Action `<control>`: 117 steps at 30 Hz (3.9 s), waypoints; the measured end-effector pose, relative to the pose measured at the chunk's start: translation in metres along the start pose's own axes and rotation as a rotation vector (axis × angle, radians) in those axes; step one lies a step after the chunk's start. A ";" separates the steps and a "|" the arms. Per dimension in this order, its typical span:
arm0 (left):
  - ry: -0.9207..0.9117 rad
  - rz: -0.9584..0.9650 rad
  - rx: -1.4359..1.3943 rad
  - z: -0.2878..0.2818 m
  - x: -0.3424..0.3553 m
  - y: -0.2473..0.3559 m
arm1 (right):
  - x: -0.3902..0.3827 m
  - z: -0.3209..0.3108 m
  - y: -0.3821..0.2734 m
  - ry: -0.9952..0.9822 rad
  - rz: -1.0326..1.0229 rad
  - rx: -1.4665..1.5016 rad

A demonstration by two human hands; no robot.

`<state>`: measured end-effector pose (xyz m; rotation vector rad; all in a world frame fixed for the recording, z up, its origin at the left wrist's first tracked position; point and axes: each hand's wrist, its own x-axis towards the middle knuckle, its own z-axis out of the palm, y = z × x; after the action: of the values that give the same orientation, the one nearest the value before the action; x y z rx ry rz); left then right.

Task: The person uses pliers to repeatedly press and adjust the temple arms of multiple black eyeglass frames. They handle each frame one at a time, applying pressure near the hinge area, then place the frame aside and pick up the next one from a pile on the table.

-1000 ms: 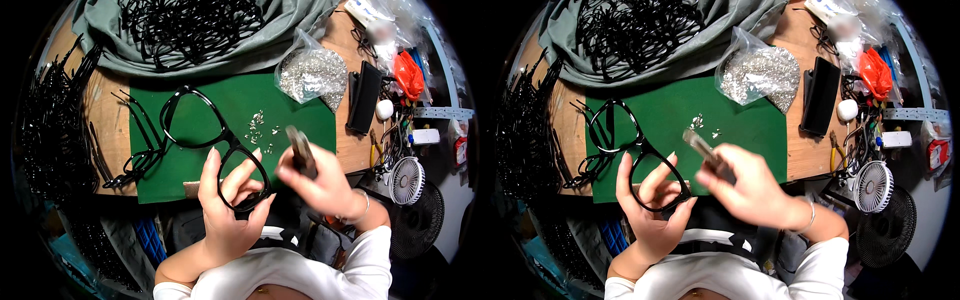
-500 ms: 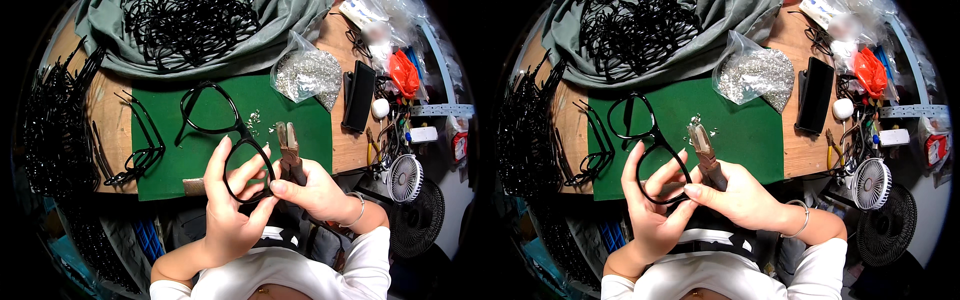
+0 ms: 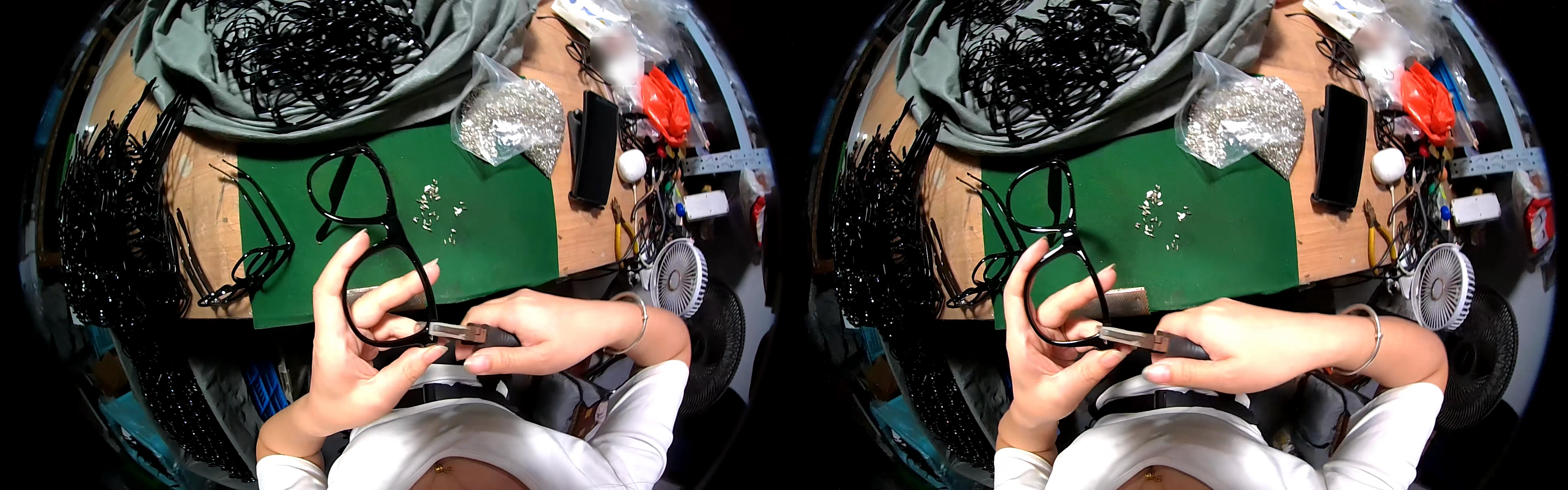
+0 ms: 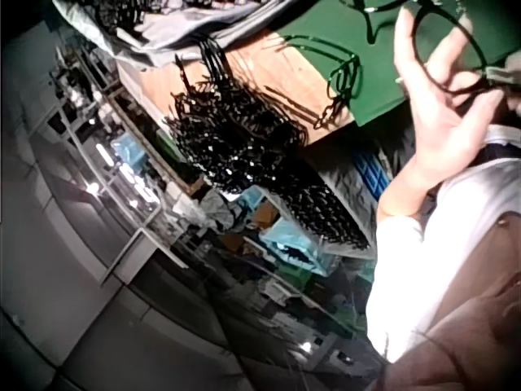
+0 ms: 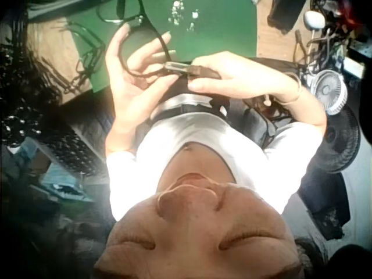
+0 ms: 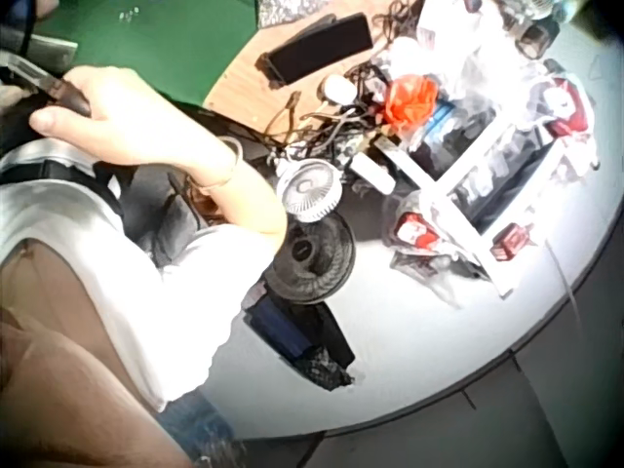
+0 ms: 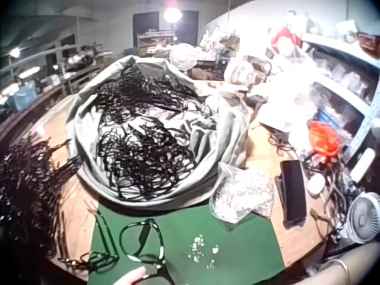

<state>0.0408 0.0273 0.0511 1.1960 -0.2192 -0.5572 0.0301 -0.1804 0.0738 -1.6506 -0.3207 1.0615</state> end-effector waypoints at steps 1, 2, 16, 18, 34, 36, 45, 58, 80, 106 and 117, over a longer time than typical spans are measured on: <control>-0.014 0.008 0.029 -0.001 0.001 -0.001 | 0.001 -0.001 -0.001 -0.016 0.019 0.008; -0.022 0.000 0.025 0.000 0.001 -0.001 | 0.001 -0.002 -0.002 -0.009 0.007 -0.017; 0.002 -0.046 0.025 0.005 0.005 -0.010 | 0.005 -0.012 0.003 0.055 0.037 -0.224; 0.030 -0.073 0.051 0.005 0.007 -0.007 | 0.005 -0.021 0.005 0.056 0.064 -0.188; -0.034 -0.097 -0.018 -0.007 -0.056 -0.032 | 0.035 -0.011 0.059 0.585 -0.070 -0.910; 0.004 -0.260 0.015 0.002 -0.047 -0.034 | 0.046 -0.024 0.068 0.645 -0.113 -0.814; -0.139 -0.402 -0.355 -0.019 -0.039 -0.039 | 0.081 -0.016 0.076 0.809 -0.097 -0.886; 0.123 -0.023 0.041 0.023 -0.025 -0.062 | 0.048 0.035 0.034 0.722 -0.220 0.366; 0.082 -0.071 -0.159 0.026 -0.029 -0.047 | 0.046 0.043 0.021 0.638 -0.133 0.874; 0.025 -0.478 -0.417 -0.010 -0.040 -0.001 | 0.010 0.009 0.013 0.057 0.124 0.067; -0.078 -0.400 -0.355 -0.015 -0.044 -0.009 | 0.018 -0.007 -0.017 -0.109 0.193 -0.128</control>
<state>0.0077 0.0596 0.0432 0.8735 0.0572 -0.9513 0.0508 -0.1661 0.0798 -1.7674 -0.3103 1.3019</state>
